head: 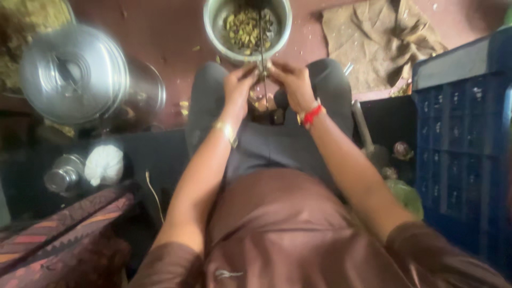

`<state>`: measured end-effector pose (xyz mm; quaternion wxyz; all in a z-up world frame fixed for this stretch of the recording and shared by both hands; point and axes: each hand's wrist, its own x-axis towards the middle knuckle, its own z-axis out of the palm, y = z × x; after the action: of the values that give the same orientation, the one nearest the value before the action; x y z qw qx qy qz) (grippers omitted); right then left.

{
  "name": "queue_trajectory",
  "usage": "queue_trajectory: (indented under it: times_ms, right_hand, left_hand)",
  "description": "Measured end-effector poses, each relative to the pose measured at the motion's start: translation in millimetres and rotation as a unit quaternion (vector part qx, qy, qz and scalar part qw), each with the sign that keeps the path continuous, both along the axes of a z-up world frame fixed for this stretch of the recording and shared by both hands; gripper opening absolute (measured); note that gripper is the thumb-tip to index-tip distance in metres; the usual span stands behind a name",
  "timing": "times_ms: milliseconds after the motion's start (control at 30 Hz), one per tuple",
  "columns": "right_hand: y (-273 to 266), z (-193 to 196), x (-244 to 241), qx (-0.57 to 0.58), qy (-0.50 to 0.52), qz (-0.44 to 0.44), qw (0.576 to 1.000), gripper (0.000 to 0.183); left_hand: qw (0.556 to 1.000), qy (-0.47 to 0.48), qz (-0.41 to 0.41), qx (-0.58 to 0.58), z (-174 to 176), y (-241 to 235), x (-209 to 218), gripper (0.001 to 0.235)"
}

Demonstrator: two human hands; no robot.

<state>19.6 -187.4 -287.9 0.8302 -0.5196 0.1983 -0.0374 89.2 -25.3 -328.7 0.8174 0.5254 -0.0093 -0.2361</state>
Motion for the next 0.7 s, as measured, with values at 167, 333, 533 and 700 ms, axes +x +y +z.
queue_trajectory:
  times_ms: [167, 333, 533, 700]
  right_hand:
    - [14, 21, -37, 0.084, 0.060, -0.029, 0.994, 0.040]
    - [26, 42, -36, -0.022, 0.013, 0.024, 0.999, 0.041]
    - [23, 38, -39, 0.029, -0.009, 0.057, 0.998, 0.045]
    - [14, 26, -36, -0.025, -0.038, 0.036, 0.998, 0.039]
  left_hand:
    - [0.984, 0.155, -0.026, -0.083, 19, 21, -24, 0.031]
    - [0.996, 0.085, -0.008, -0.034, 42, 16, -34, 0.030]
    - [1.000, -0.013, 0.015, 0.022, 45, 18, -43, 0.036]
    - [0.996, -0.046, 0.014, 0.078, 40, 19, -42, 0.024]
